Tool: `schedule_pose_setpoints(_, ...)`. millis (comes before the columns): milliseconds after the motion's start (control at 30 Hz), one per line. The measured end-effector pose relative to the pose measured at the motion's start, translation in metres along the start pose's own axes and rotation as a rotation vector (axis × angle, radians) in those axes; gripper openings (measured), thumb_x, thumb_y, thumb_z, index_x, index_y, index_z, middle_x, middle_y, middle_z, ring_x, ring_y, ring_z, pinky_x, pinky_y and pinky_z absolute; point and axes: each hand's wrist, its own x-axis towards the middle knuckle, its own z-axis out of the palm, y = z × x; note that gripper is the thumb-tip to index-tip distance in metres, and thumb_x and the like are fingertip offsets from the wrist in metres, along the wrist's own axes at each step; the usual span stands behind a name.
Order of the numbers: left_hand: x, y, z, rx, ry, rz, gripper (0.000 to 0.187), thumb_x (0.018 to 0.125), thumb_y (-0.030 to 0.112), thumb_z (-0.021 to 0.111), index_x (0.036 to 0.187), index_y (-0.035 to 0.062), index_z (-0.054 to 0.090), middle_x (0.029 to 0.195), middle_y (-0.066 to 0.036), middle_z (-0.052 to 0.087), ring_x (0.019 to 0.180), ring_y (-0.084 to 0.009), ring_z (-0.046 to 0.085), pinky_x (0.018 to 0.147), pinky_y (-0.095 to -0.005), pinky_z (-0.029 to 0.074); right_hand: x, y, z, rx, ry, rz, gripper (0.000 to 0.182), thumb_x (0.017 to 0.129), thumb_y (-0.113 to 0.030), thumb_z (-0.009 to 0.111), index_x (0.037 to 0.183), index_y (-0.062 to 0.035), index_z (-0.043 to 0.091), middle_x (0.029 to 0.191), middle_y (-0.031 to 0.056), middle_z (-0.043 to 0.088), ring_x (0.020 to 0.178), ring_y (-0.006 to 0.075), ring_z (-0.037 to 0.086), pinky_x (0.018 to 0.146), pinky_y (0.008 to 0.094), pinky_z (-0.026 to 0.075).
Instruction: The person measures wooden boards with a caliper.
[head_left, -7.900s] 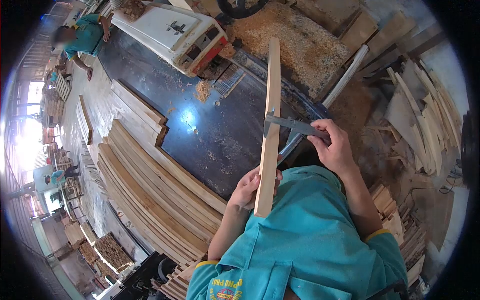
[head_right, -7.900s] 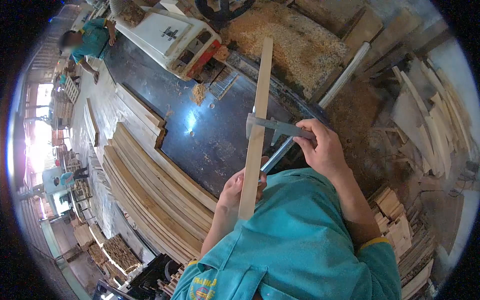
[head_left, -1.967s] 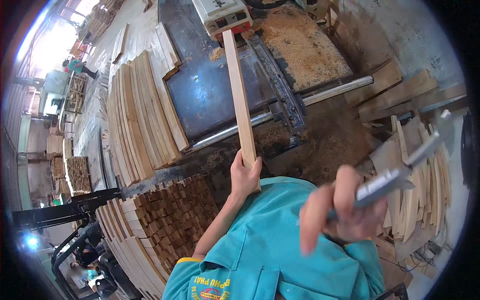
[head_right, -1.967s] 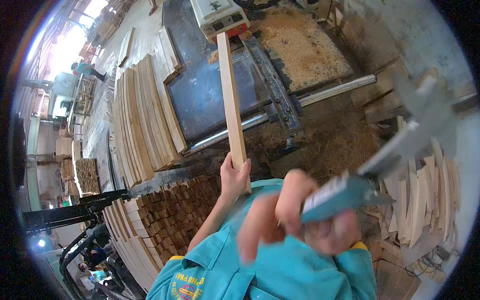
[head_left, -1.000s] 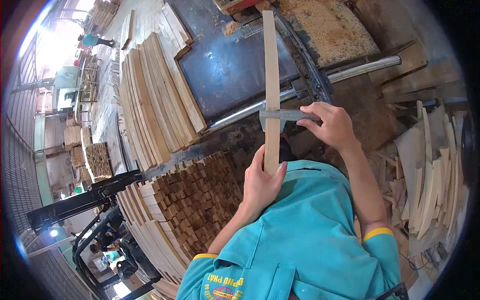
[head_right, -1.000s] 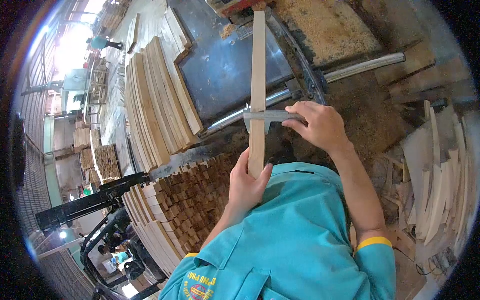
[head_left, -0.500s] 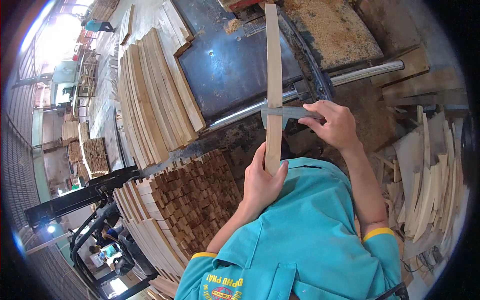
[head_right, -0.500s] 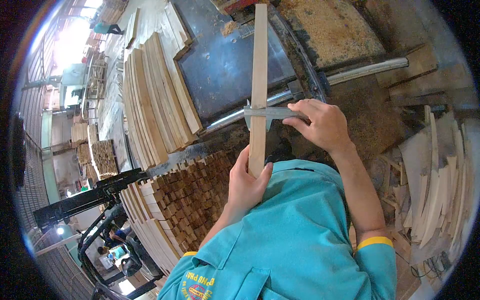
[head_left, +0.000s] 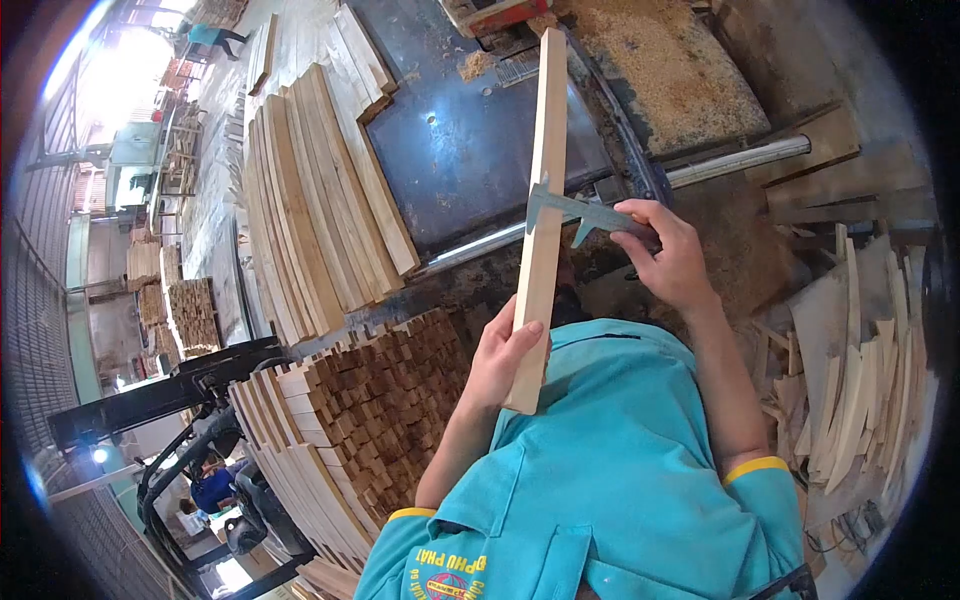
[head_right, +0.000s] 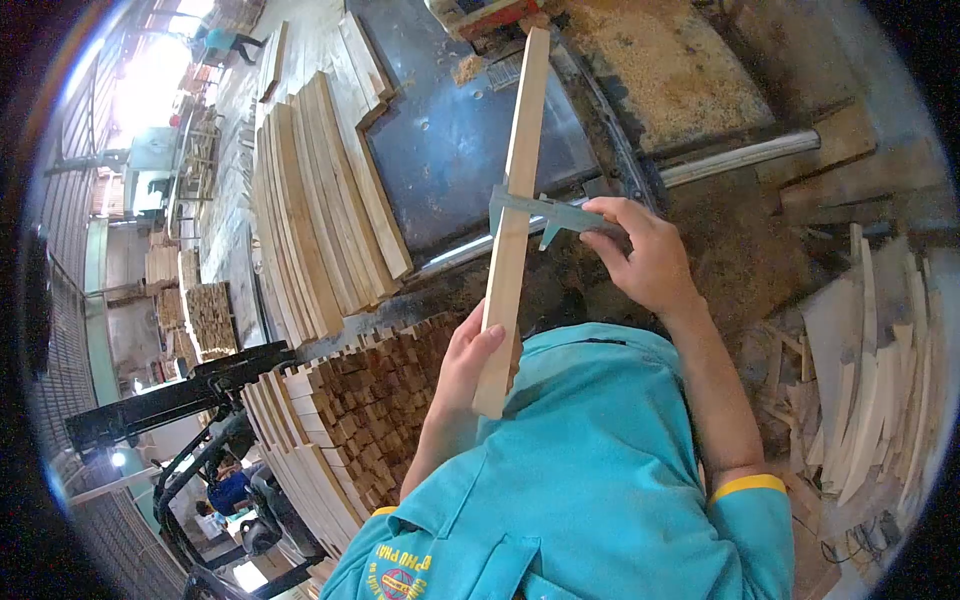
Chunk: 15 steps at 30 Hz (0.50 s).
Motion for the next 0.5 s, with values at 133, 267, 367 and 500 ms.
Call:
schedule_pose_setpoints(133,-0.002,0.004,0.003,-0.148,-0.092,0.009,0.076,0.099,0.045,0.062,0.157,0.0016,0.038,0.073,-0.004,0.057,0.055,-0.0090,0.054,0.044,-0.0230,0.042,0.001,0.000,0.010,-0.002,-0.020,-0.036,0.035,0.092,-0.019,0.080,0.121,-0.0080,0.066,0.111,0.0142,0.075,0.096,0.0316,0.075,0.084,0.0412,0.059)
schedule_pose_setpoints(267,-0.007,0.007,0.011,-0.184,-0.100,-0.005,0.081,0.099,0.048,0.059,0.159,0.0000,0.033,0.073,-0.005,0.056,0.054,-0.0097,0.052,0.043,-0.0238,0.042,0.003,-0.005,0.010,-0.047,-0.039,0.030,0.039,0.089,-0.036,0.082,0.112,-0.0080,0.067,0.099,0.0122,0.075,0.084,0.0296,0.075,0.073,0.0392,0.059)
schedule_pose_setpoints(367,-0.009,0.003,0.012,-0.191,-0.097,0.006,0.081,0.100,0.049,0.058,0.160,0.0002,0.032,0.073,-0.005,0.055,0.053,-0.0102,0.051,0.043,-0.0241,0.042,0.005,-0.008,0.008,-0.130,-0.035,0.055,0.045,0.086,-0.048,0.082,0.100,-0.0083,0.066,0.089,0.0100,0.074,0.076,0.0280,0.075,0.067,0.0386,0.058)
schedule_pose_setpoints(500,-0.008,-0.003,0.007,-0.190,-0.117,0.002,0.081,0.101,0.048,0.057,0.160,-0.0003,0.031,0.073,-0.005,0.055,0.053,-0.0107,0.051,0.043,-0.0245,0.042,0.005,-0.009,0.008,-0.235,-0.018,0.031,0.051,0.083,-0.055,0.082,0.088,-0.0084,0.063,0.077,0.0074,0.071,0.068,0.0268,0.072,0.062,0.0387,0.056)
